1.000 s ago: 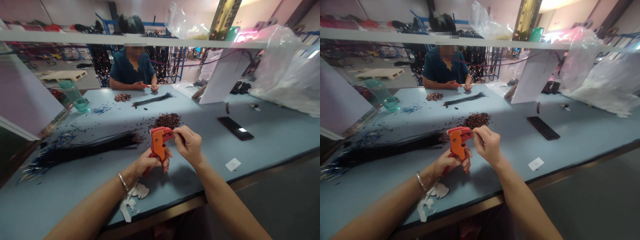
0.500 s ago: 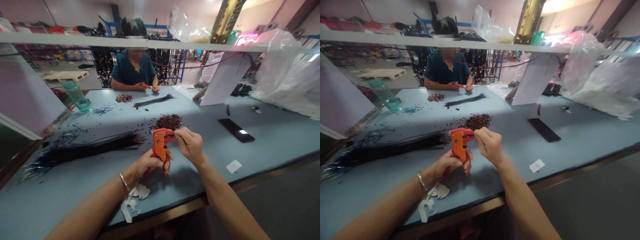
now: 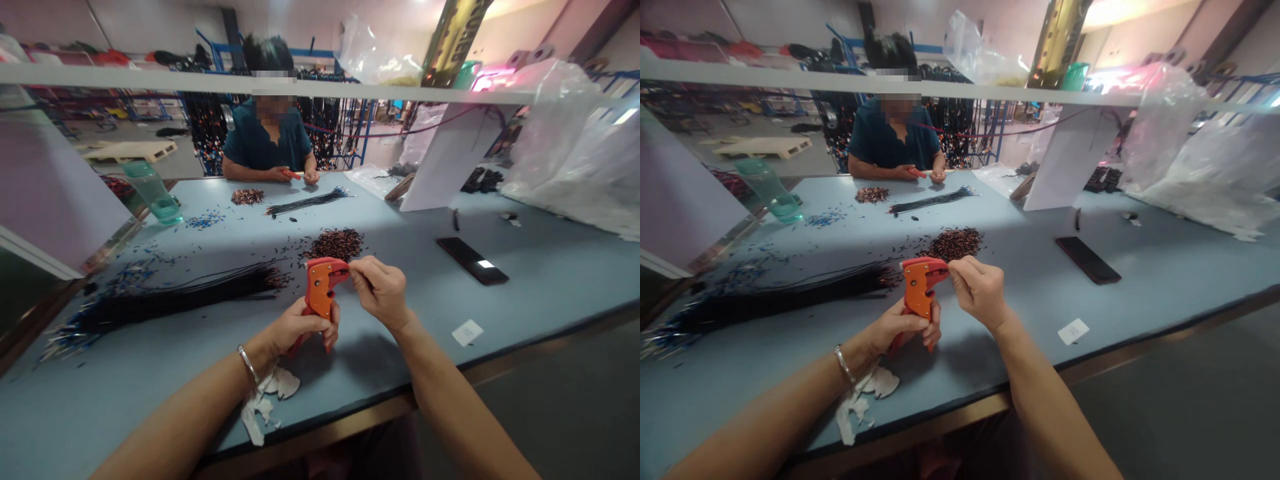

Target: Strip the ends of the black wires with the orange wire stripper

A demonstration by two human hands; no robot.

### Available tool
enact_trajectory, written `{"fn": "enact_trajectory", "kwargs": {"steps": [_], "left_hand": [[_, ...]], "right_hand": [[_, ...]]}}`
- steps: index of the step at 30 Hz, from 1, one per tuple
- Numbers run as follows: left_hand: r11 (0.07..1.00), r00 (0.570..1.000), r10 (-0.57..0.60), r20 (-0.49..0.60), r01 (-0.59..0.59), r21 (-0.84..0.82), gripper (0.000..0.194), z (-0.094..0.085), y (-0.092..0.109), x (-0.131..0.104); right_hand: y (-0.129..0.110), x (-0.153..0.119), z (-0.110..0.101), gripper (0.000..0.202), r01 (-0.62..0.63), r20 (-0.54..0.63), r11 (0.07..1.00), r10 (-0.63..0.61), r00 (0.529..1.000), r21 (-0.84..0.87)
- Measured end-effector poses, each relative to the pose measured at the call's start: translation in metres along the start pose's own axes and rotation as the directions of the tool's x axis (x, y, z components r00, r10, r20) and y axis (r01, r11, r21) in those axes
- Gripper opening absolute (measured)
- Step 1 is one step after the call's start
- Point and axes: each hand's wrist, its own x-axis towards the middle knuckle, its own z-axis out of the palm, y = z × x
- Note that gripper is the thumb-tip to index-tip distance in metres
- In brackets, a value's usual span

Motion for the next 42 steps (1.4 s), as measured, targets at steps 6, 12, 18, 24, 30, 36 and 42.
{"fn": "enact_trajectory", "kwargs": {"steps": [6, 12, 18, 24, 30, 36, 42], "left_hand": [[0.999, 0.999, -0.033, -0.002, 0.033, 0.024, 0.023, 0.001, 0.001, 0.0], [0.998, 0.999, -0.026, -0.028, 0.028, 0.06, 0.03, 0.001, 0.001, 0.001], [0.997, 0.998, -0.032, -0.049, 0.035, 0.063, 0.034, 0.002, -0.001, 0.001], [0.997, 0.994, -0.072, -0.085, 0.075, 0.032, 0.044, 0.006, 0.002, 0.0], [0.998, 0.989, -0.057, -0.139, 0.061, 0.024, 0.045, 0.007, -0.002, 0.001], [1.0, 0.998, 0.025, -0.053, -0.025, -0.011, 0.035, 0.004, -0.004, 0.003], [0.986, 0.96, 0.138, -0.245, -0.157, -0.062, 0.031, 0.001, 0.009, 0.003]], "right_hand": [[0.002, 0.0, -0.001, 0.013, 0.012, 0.008, 0.998, -0.012, 1.0, -0.054], [0.001, -0.002, 0.003, 0.011, 0.008, 0.003, 0.995, -0.008, 1.0, -0.104], [0.0, -0.007, 0.01, 0.011, 0.004, -0.041, 0.983, -0.011, 0.999, -0.181], [0.0, -0.011, 0.015, 0.013, -0.016, -0.088, 0.978, -0.002, 0.996, -0.21], [0.002, -0.013, 0.018, 0.014, -0.055, -0.078, 0.973, 0.039, 0.996, -0.223], [0.009, -0.013, 0.019, 0.014, -0.059, -0.039, 0.97, 0.052, 0.998, -0.236], [0.024, -0.012, 0.013, 0.012, -0.15, -0.127, 0.949, 0.119, 0.985, -0.277]]}}
